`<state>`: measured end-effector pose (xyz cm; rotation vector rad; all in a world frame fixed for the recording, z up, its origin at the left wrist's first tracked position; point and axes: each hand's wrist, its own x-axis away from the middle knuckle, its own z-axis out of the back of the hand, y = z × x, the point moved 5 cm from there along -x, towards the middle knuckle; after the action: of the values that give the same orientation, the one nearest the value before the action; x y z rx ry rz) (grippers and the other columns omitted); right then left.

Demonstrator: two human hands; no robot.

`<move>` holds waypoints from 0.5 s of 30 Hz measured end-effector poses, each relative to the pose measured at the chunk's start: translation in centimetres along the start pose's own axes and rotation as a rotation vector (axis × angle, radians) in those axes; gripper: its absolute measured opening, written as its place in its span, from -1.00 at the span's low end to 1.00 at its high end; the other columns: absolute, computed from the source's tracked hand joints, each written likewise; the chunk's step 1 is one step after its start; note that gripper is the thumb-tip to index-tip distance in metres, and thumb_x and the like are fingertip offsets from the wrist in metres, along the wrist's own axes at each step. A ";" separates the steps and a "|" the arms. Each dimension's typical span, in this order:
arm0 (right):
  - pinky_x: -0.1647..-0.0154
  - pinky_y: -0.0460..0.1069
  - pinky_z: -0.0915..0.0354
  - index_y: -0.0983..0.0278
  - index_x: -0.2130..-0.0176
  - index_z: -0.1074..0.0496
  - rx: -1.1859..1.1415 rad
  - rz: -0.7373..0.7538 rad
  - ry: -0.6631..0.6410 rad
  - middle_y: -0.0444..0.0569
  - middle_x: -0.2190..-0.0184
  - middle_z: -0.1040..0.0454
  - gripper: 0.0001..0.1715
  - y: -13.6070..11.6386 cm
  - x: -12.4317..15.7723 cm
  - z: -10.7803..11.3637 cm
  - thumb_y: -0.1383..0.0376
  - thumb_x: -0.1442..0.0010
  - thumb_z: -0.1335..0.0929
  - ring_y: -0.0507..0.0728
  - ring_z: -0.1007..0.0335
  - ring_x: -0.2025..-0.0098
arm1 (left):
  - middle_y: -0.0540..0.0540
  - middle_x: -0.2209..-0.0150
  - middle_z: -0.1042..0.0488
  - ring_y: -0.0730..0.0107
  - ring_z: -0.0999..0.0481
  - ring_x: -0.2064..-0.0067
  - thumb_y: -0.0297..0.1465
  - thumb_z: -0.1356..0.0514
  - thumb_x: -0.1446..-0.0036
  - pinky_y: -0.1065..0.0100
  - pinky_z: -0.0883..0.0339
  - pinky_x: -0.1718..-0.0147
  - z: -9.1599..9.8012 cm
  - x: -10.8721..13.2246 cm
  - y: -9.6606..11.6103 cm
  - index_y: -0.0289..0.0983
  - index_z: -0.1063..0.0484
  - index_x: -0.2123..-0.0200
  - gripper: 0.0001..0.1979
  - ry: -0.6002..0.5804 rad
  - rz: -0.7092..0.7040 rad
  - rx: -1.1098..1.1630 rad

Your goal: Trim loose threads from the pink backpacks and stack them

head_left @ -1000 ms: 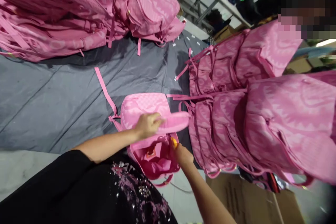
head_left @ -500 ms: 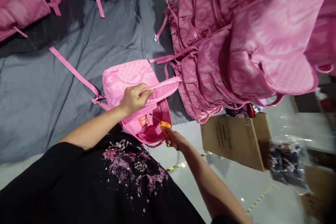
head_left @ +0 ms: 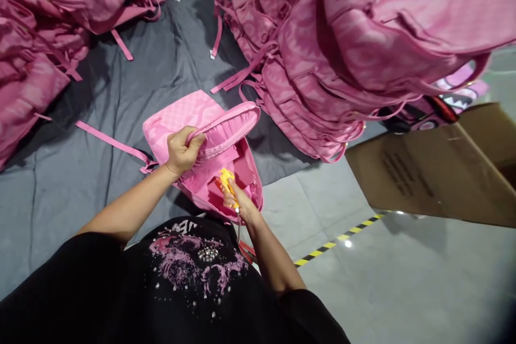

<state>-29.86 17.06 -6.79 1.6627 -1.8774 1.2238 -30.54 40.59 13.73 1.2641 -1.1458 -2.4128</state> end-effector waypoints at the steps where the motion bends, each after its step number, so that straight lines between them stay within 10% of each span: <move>1: 0.74 -0.21 0.04 0.22 0.45 -0.17 0.005 -0.012 -0.011 -0.37 0.74 0.03 -0.45 0.0 0.0 -0.1 -0.14 -0.25 -0.31 -0.12 0.27 0.74 | 0.09 0.66 -0.23 0.57 -0.17 0.62 -0.09 -0.12 -0.27 0.44 -0.04 0.59 -0.2 -0.1 0.2 -0.28 -0.39 0.50 -0.58 -0.014 -0.015 -0.003; 9: 0.73 -0.21 0.02 0.23 0.47 -0.17 0.061 0.011 -0.077 -0.37 0.75 0.03 -0.41 -0.2 0.1 -0.8 -0.17 -0.22 -0.32 -0.14 0.27 0.74 | 0.07 0.64 -0.30 0.57 -0.24 0.62 -0.18 -0.10 -0.31 0.45 -0.09 0.57 -1.2 -0.4 2.6 -0.28 -0.39 0.47 -0.64 -0.075 -0.236 0.002; 15: 0.76 -0.16 0.00 0.26 0.49 -0.26 0.682 0.167 0.146 -0.28 0.77 -0.10 -0.42 -5.2 1.0 -1.8 -0.13 -0.28 -0.26 -0.09 0.06 0.76 | 0.00 0.57 -0.38 0.42 -0.41 0.50 -0.02 -0.05 -0.28 0.35 -0.26 0.41 -5.2 -1.0 3.9 -0.24 -0.42 0.38 -0.57 -0.496 -0.539 -0.008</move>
<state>-25.77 18.21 -3.12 1.6632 -1.6292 2.1692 -26.63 35.61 15.35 1.1087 -0.9823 -3.2637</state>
